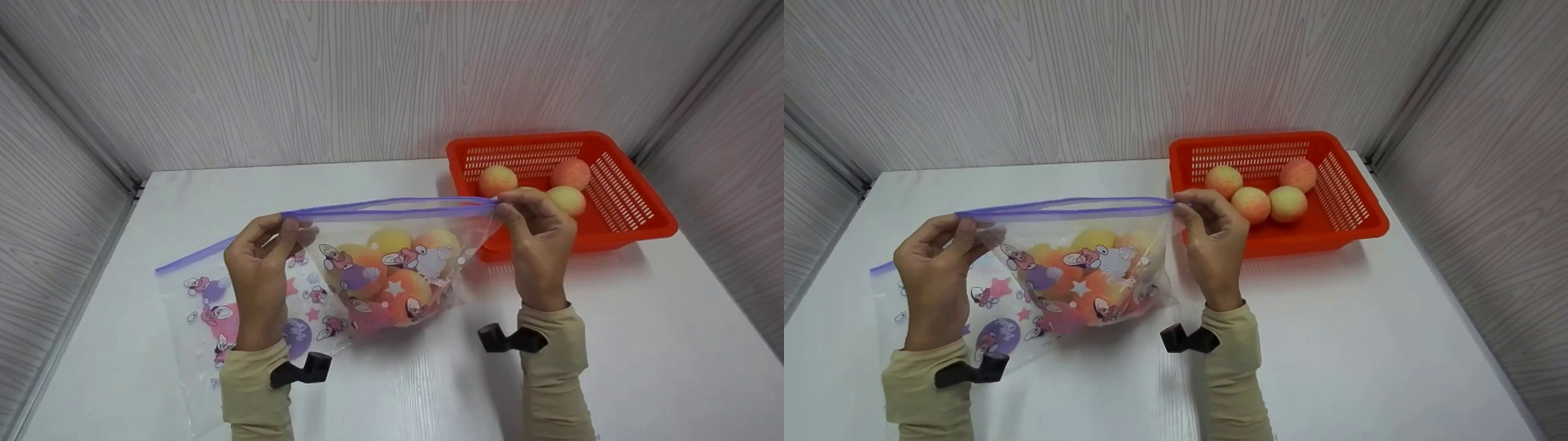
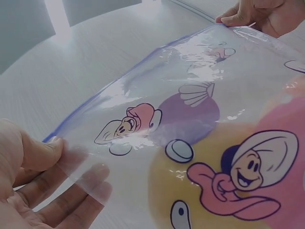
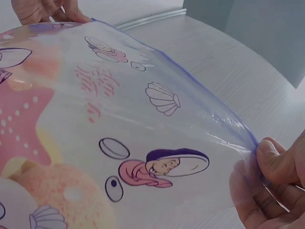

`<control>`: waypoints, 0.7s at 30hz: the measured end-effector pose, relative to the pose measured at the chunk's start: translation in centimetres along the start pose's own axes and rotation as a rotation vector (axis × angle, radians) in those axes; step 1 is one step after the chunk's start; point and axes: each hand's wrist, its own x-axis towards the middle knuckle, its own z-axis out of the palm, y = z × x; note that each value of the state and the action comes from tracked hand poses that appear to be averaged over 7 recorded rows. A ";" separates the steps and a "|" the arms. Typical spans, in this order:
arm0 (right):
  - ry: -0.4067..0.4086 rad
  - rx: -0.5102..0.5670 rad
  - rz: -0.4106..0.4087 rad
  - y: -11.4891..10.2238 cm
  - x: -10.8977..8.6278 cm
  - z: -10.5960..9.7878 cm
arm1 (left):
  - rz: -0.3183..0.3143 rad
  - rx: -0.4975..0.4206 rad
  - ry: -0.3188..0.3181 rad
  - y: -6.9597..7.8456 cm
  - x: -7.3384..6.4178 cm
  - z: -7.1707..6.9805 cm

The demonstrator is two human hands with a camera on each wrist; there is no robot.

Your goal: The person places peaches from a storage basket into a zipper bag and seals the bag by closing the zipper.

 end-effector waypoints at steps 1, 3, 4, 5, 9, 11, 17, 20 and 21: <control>-0.003 -0.013 -0.013 0.1 0.0 0.0 | 0.002 0.006 0.006 0.1 0.0 -0.1; -0.009 -0.031 -0.037 0.4 0.0 0.0 | 0.010 0.013 0.016 0.2 0.1 -0.1; -0.009 -0.043 -0.049 0.5 0.0 0.0 | 0.017 0.018 0.021 0.2 0.1 -0.1; -0.006 -0.054 -0.060 0.6 0.1 0.0 | 0.024 0.020 0.025 0.2 0.1 0.0; 0.013 -0.070 -0.084 1.0 0.2 -0.2 | 0.057 0.011 0.042 0.1 0.3 0.4; 0.020 -0.067 -0.077 1.1 0.2 -0.3 | 0.060 0.008 0.051 0.1 0.4 0.5; -0.013 -0.071 -0.032 1.2 0.2 -0.4 | 0.051 0.032 0.023 0.2 0.6 -0.5; -0.059 -0.077 -0.013 1.4 0.1 -0.4 | 0.028 0.024 0.006 0.3 0.5 -1.4; -0.075 -0.084 -0.008 1.4 0.1 -0.5 | 0.017 0.024 0.008 0.3 0.4 -1.7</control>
